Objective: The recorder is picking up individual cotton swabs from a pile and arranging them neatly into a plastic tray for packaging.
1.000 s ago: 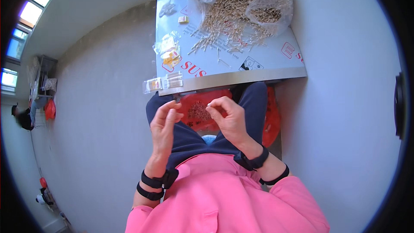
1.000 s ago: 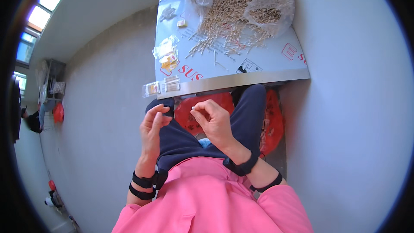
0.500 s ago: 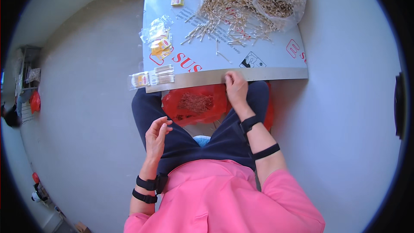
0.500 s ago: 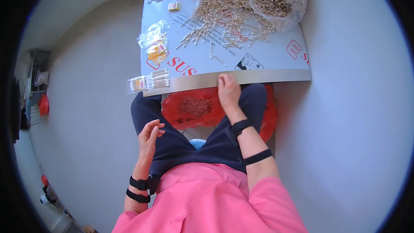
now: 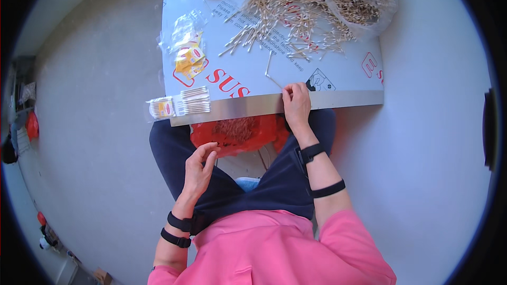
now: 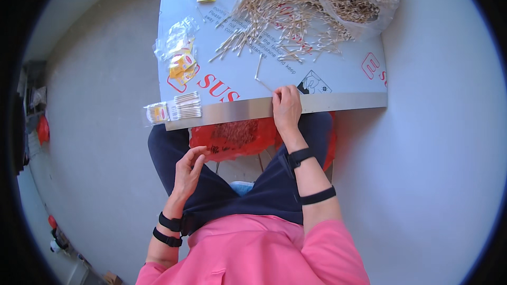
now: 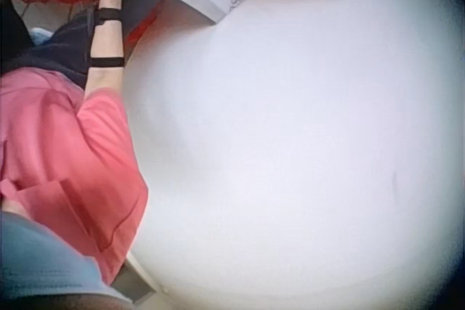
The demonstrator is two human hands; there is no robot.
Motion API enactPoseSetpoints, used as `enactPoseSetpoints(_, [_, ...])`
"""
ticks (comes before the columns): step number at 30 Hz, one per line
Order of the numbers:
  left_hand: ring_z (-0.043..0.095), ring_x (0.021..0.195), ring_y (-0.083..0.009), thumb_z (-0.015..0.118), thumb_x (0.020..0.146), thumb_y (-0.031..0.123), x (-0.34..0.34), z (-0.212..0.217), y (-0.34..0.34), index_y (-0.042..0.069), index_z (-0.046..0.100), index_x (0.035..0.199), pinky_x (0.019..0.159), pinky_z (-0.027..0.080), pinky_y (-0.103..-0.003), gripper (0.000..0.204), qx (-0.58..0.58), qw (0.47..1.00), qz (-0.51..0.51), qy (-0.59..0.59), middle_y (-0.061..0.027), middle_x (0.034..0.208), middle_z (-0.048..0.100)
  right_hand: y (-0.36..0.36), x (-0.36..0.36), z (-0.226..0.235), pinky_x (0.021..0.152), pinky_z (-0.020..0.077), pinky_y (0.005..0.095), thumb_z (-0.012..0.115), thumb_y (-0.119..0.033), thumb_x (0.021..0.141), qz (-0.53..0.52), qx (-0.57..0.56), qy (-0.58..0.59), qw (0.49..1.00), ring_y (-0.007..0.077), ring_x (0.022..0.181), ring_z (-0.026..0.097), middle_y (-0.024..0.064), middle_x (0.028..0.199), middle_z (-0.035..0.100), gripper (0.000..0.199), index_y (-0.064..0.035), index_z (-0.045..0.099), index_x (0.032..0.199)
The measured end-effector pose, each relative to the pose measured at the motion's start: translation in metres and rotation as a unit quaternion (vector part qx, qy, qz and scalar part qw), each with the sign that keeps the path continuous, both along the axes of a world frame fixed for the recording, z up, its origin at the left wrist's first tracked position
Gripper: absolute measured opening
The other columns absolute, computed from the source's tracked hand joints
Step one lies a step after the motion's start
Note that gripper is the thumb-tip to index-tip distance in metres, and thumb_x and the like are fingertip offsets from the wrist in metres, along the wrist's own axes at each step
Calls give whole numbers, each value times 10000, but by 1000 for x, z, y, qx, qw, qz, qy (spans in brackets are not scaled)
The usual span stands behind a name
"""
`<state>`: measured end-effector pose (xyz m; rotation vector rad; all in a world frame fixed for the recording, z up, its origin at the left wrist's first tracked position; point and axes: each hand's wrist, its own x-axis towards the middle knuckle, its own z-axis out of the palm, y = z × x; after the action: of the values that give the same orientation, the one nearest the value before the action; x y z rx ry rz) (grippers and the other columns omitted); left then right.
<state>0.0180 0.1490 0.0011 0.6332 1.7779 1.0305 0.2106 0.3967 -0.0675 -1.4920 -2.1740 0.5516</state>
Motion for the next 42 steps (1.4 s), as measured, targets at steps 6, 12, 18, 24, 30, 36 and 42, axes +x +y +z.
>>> enactPoseSetpoints(6, [686, 921, -117, 593, 991, 67, -14, -14, 10, 1, 639, 1210, 827, 534, -267, 233, 1, 999, 7, 34, -83, 1032, 736, -23, -51, 18, 683, 506, 345, 701, -34, 863, 86, -80, 140, 983, 234, 764, 637, 102, 867, 609, 101, -17, 626, 928])
enactPoseSetpoints(12, [673, 946, -118, 543, 1015, 47, -40, -14, 31, -16, 629, 1225, 851, 529, -263, 235, 22, 999, 36, 29, -76, 1067, 719, -4, -127, 16, 703, 516, 391, 708, -30, 815, 212, -38, 170, 962, 288, 838, 635, 78, 864, 625, 88, -70, 666, 882])
enactPoseSetpoints(18, [653, 918, -109, 544, 1008, 27, -62, -23, 27, -11, 641, 1208, 843, 524, -263, 226, 40, 994, 66, 75, -60, 1041, 708, -11, -165, 2, 708, 522, 392, 720, -69, 814, 278, -22, 155, 948, 268, 869, 633, 50, 871, 618, 79, -84, 664, 868])
enactPoseSetpoints(24, [494, 1243, -335, 769, 782, 39, -66, -35, 28, 63, 549, 1339, 1064, 403, -443, 599, 69, 909, 1, 410, -125, 1320, 566, -17, -176, -2, 709, 525, 384, 724, -112, 816, 303, -18, 119, 945, 247, 853, 631, 30, 865, 606, 60, -112, 680, 857])
enactPoseSetpoints(30, [310, 1442, -361, 824, 716, 73, -72, -47, 51, 53, 370, 1477, 1194, 238, -489, 886, 81, 878, -63, 467, -125, 1533, 394, -19, -172, 0, 727, 526, 391, 693, -59, 788, 323, -19, 111, 939, 258, 871, 628, 41, 886, 608, 106, -111, 694, 880])
enactPoseSetpoints(36, [311, 1440, -366, 838, 706, 101, -82, -56, 64, 54, 352, 1487, 1196, 222, -517, 920, 91, 877, -65, 467, -116, 1535, 393, -22, -168, -1, 779, 526, 398, 626, 6, 790, 326, -21, 104, 940, 287, 918, 623, 70, 926, 620, 161, -82, 696, 906])
enactPoseSetpoints(42, [297, 1457, -363, 844, 712, 127, -89, -54, 64, 58, 329, 1508, 1207, 182, -532, 951, 73, 882, -85, 458, -107, 1549, 387, -38, -162, 3, 896, 508, 414, 554, 23, 881, 159, -49, 179, 970, 318, 1039, 618, 133, 1093, 643, 253, -42, 665, 1098])
